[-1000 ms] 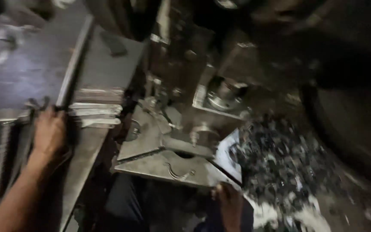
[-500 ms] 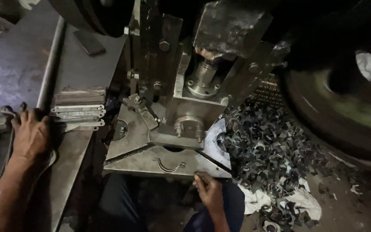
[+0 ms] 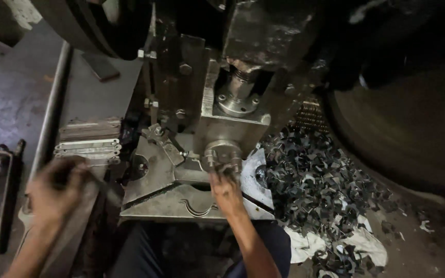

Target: Operator is feeding metal components into a industrial power press to be shaped or cut.

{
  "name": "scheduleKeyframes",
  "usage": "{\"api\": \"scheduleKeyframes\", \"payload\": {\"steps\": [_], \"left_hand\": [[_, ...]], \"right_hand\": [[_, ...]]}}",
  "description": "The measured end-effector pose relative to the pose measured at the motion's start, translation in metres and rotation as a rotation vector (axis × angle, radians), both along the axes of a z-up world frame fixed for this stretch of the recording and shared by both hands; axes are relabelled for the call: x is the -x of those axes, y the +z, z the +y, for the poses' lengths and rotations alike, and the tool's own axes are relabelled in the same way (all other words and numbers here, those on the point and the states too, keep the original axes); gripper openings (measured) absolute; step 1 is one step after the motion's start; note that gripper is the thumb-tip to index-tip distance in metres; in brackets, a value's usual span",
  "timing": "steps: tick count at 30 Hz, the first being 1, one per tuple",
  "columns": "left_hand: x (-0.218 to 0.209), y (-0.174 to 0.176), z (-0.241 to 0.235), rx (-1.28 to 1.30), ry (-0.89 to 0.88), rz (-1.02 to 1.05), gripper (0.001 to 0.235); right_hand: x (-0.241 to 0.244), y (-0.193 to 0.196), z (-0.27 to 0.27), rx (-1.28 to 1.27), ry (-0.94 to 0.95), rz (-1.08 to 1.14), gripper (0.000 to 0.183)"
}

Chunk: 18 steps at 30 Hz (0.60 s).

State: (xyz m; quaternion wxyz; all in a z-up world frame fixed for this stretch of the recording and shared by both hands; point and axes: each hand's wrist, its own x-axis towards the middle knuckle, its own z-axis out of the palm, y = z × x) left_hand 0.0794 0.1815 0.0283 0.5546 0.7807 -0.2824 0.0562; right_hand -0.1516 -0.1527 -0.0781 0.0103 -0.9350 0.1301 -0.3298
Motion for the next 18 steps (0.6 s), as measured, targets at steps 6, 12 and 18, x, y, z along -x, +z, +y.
{"api": "scheduleKeyframes", "payload": {"steps": [6, 12, 18], "left_hand": [[0.044, -0.061, -0.091, -0.048, -0.296, 0.447, 0.020], [0.051, -0.093, -0.174, 0.419, -0.402, 0.742, 0.015], [0.069, -0.043, -0.198, 0.237, -0.200, -0.114, 0.020]], "right_hand": [[0.024, -0.019, 0.020, -0.527, 0.178, 0.371, 0.031], [0.036, 0.040, 0.006, -1.739, 0.329, 0.036, 0.043], [0.033, 0.022, -0.047, -0.210, -0.049, -0.170, 0.013]]}}
